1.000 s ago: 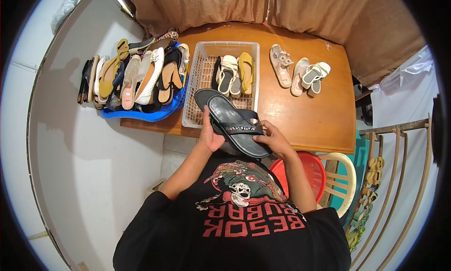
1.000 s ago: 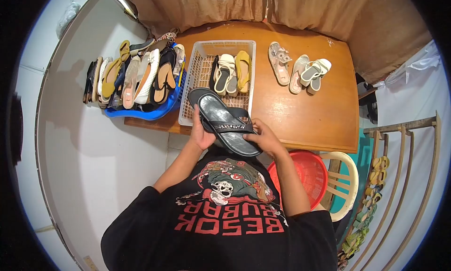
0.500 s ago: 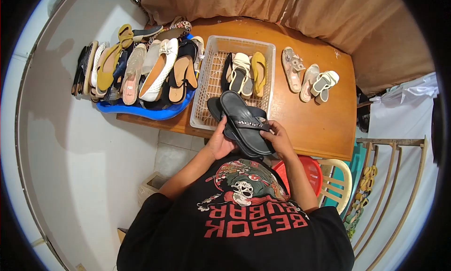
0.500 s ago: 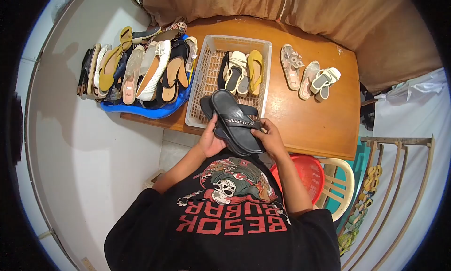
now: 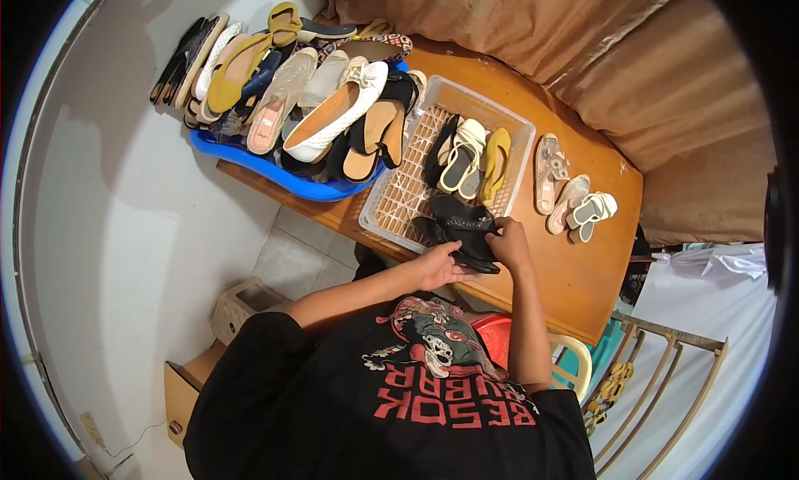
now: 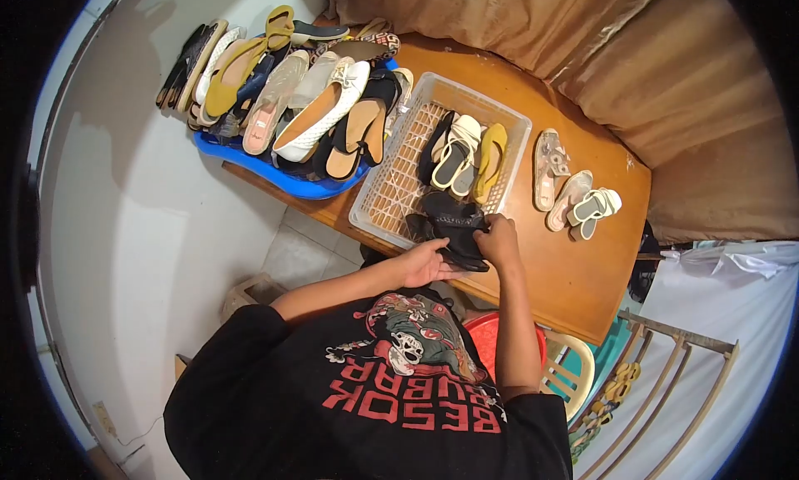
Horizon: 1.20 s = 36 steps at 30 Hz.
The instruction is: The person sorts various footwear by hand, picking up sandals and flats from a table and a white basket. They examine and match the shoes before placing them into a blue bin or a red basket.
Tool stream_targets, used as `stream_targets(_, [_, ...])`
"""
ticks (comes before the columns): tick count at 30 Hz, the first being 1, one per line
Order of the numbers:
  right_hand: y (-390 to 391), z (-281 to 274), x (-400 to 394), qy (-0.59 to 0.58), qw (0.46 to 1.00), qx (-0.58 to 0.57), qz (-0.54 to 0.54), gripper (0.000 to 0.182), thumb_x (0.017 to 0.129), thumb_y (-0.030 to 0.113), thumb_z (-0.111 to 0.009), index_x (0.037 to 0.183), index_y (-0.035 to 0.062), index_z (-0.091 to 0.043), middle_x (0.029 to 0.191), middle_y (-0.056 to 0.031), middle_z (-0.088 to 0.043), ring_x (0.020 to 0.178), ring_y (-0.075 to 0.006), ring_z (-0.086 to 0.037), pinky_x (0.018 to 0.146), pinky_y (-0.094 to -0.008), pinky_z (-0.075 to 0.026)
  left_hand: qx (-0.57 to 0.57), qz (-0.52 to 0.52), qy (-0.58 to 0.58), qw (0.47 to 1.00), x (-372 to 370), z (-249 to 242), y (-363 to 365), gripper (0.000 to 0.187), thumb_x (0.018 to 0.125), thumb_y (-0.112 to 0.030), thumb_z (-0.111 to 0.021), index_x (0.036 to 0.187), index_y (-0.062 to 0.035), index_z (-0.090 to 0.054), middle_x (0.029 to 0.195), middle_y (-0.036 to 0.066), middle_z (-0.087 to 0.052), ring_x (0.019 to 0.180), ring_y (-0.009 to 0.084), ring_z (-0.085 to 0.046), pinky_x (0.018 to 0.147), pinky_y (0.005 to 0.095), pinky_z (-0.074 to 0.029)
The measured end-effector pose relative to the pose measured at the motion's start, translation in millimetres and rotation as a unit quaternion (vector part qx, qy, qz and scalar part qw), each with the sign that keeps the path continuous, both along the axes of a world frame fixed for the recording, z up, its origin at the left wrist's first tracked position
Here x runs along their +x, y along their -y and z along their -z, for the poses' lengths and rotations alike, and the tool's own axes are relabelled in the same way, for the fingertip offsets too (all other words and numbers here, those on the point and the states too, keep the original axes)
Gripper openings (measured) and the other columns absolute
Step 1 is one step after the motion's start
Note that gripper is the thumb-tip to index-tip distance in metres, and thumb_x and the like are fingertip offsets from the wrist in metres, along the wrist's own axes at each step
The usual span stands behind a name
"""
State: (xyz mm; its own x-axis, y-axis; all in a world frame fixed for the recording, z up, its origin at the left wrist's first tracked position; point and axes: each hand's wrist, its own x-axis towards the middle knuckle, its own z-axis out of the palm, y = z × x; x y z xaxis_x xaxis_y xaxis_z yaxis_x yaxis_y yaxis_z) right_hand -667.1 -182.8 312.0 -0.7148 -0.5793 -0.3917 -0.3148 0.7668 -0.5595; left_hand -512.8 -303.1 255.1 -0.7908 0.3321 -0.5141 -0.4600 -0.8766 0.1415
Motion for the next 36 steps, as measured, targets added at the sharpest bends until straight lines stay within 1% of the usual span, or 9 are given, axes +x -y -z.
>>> stream_targets(2, [8,7,7,-0.125,0.991,0.032,-0.025,0.034,0.071,0.014,-0.071,0.101,-0.0017,-0.07,0.093,-0.0221,-0.069,0.097,-0.0399,-0.062,0.089,-0.0482,-0.046,-0.017,-0.034,0.007,0.999,-1,6,-8,0.05,0.105,-0.036,-0.037,0.137,0.0024,-0.041,0.135,0.022,-0.054,0.124,0.0369,-0.056,0.11,0.0467,-0.043])
stream_targets(10, [18,1,12,-0.197,0.979,0.045,-0.01,0.051,0.075,0.023,-0.074,0.121,0.006,-0.063,0.115,-0.017,-0.066,0.108,-0.0363,-0.058,0.095,-0.0523,-0.037,0.004,0.05,-0.009,0.999,3,-8,6,0.052,0.105,-0.037,-0.034,0.135,0.0035,-0.045,0.129,0.021,-0.06,0.122,0.0349,-0.058,0.105,0.0433,-0.045])
stream_targets(12, [11,3,10,-0.165,0.981,0.046,-0.094,0.057,0.077,0.027,-0.074,0.129,0.0114,-0.06,0.122,-0.0146,-0.064,0.114,-0.0361,-0.056,0.097,-0.0527,-0.037,0.0,0.07,-0.022,0.997,12,-6,8,0.051,0.105,-0.038,-0.034,0.132,0.0022,-0.048,0.126,0.02,-0.062,0.12,0.034,-0.06,0.101,0.0429,-0.047])
stream_targets(16, [-2,9,16,-0.111,0.985,0.047,-0.12,0.062,0.077,0.032,-0.076,0.133,0.0147,-0.058,0.131,-0.0158,-0.059,0.121,-0.0376,-0.052,0.101,-0.0534,-0.035,-0.052,0.102,0.004,0.993,26,-1,4,0.038,0.104,-0.038,-0.037,0.11,-0.0058,-0.057,0.113,0.014,-0.067,0.103,0.0287,-0.066,0.091,0.0426,-0.051])
stream_targets(19, [-2,-9,30,-0.122,0.981,0.041,-0.143,0.071,0.072,0.042,-0.08,0.133,0.0133,-0.058,0.149,-0.0169,-0.043,0.131,-0.0387,-0.045,0.106,-0.053,-0.032,-0.102,0.101,0.015,0.99,24,2,-2,0.029,0.105,-0.035,-0.042,0.096,-0.0101,-0.054,0.099,0.008,-0.069,0.081,0.0216,-0.067,0.075,0.0356,-0.054])
stream_targets(24, [-7,-16,31,-0.207,0.969,-0.068,-0.118,0.067,0.075,0.041,-0.078,0.131,0.0111,-0.057,0.139,-0.0149,-0.052,0.125,-0.0366,-0.049,0.103,-0.0516,-0.034,-0.127,0.071,0.05,0.988,15,18,-3,0.029,0.105,-0.036,-0.043,0.091,-0.0125,-0.053,0.09,0.005,-0.067,0.073,0.0181,-0.064,0.067,0.0338,-0.053])
stream_targets(30, [-24,1,32,-0.103,0.975,-0.042,-0.19,0.05,0.078,0.038,-0.074,0.118,0.0081,-0.065,0.126,-0.0132,-0.061,0.119,-0.0364,-0.052,0.097,-0.0481,-0.043,-0.145,0.033,0.065,0.987,16,10,-11,0.035,0.104,-0.04,-0.044,0.087,-0.0119,-0.055,0.09,0.006,-0.067,0.077,0.018,-0.065,0.067,0.0324,-0.053])
stream_targets(34, [-23,-5,43,-0.147,0.967,-0.059,-0.2,0.05,0.076,0.037,-0.076,0.114,0.0077,-0.067,0.124,-0.0128,-0.062,0.118,-0.0367,-0.052,0.099,-0.046,-0.044,-0.234,0.131,0.035,0.963,26,10,-8,0.046,0.104,-0.046,-0.042,0.101,-0.0058,-0.063,0.095,0.009,-0.069,0.08,0.0185,-0.065,0.07,0.0342,-0.055])
stream_targets(36, [-22,-12,50,-0.132,0.973,-0.068,-0.176,0.049,0.076,0.037,-0.077,0.114,0.0081,-0.066,0.122,-0.0123,-0.062,0.12,-0.037,-0.051,0.106,-0.052,-0.036,-0.302,0.146,0.031,0.942,29,5,-10,0.047,0.103,-0.048,-0.044,0.113,-0.0059,-0.063,0.096,0.008,-0.069,0.081,0.0185,-0.065,0.073,0.0346,-0.056])
